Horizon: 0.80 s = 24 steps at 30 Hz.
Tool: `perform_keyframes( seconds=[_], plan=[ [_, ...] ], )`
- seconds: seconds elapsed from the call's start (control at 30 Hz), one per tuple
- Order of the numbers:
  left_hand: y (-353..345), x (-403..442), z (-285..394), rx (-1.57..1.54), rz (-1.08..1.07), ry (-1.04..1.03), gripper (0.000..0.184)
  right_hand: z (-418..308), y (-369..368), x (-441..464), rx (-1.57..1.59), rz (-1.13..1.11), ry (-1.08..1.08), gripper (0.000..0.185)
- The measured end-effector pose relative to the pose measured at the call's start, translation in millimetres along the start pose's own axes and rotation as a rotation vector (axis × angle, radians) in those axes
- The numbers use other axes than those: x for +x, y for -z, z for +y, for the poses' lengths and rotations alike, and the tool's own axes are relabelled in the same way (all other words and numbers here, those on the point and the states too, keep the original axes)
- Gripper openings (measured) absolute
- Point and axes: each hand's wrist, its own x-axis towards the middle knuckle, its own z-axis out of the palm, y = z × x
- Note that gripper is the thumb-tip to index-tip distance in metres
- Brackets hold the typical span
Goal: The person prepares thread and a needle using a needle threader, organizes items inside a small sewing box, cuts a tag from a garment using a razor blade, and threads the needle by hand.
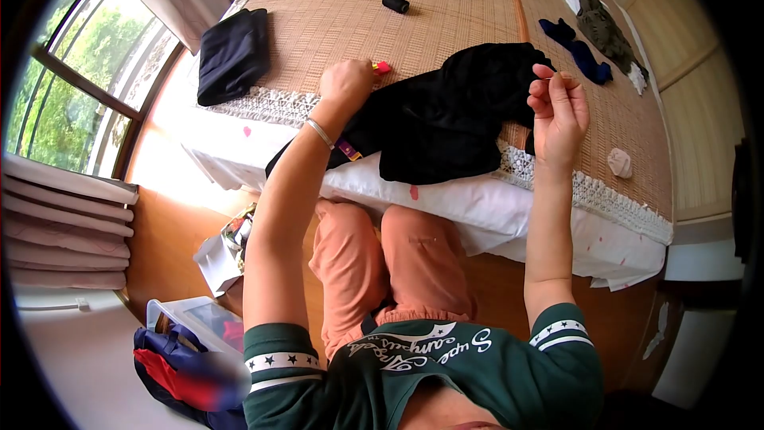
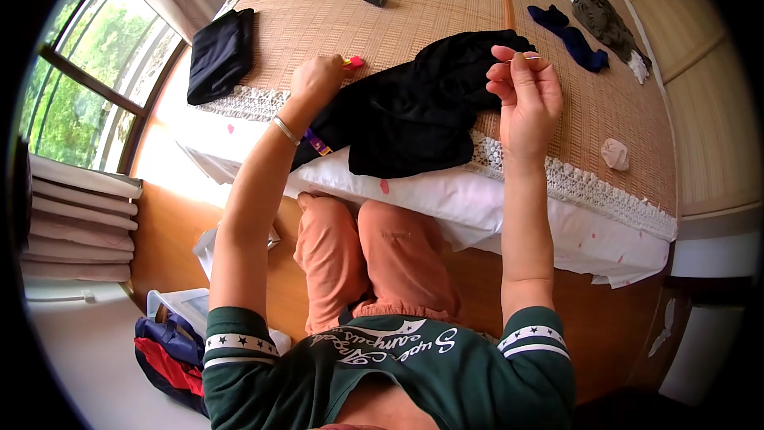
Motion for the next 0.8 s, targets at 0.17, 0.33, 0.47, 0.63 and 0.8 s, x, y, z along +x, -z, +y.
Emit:
perform_keyframes(
  seconds=[0.17,0.33,0.47,0.63,0.8],
  plan=[
    [-1.4,-12.6,-14.8,0.01,0.006,0.08,0.026,-6.5,-7.2,-5.9,-0.004,-0.004,0.06,0.005],
    [-1.0,-22.5,-21.1,0.006,-0.008,0.066,0.027,-1.1,-11.6,-10.8,0.005,-0.059,0.022,0.006],
    [13.6,-32.8,-17.6,-0.08,0.037,0.05,0.033,4.9,-8.5,-6.6,-0.003,-0.031,-0.019,0.006],
    [47.8,-58.4,-25.1,-0.483,-0.059,-0.185,0.025,9.2,9.7,1.5,0.041,0.045,-0.09,0.006],
    [49.2,-93.6,-9.6,-1.027,0.068,-0.322,0.023,16.2,25.0,4.2,0.087,0.05,-0.118,0.006]
  ],
)
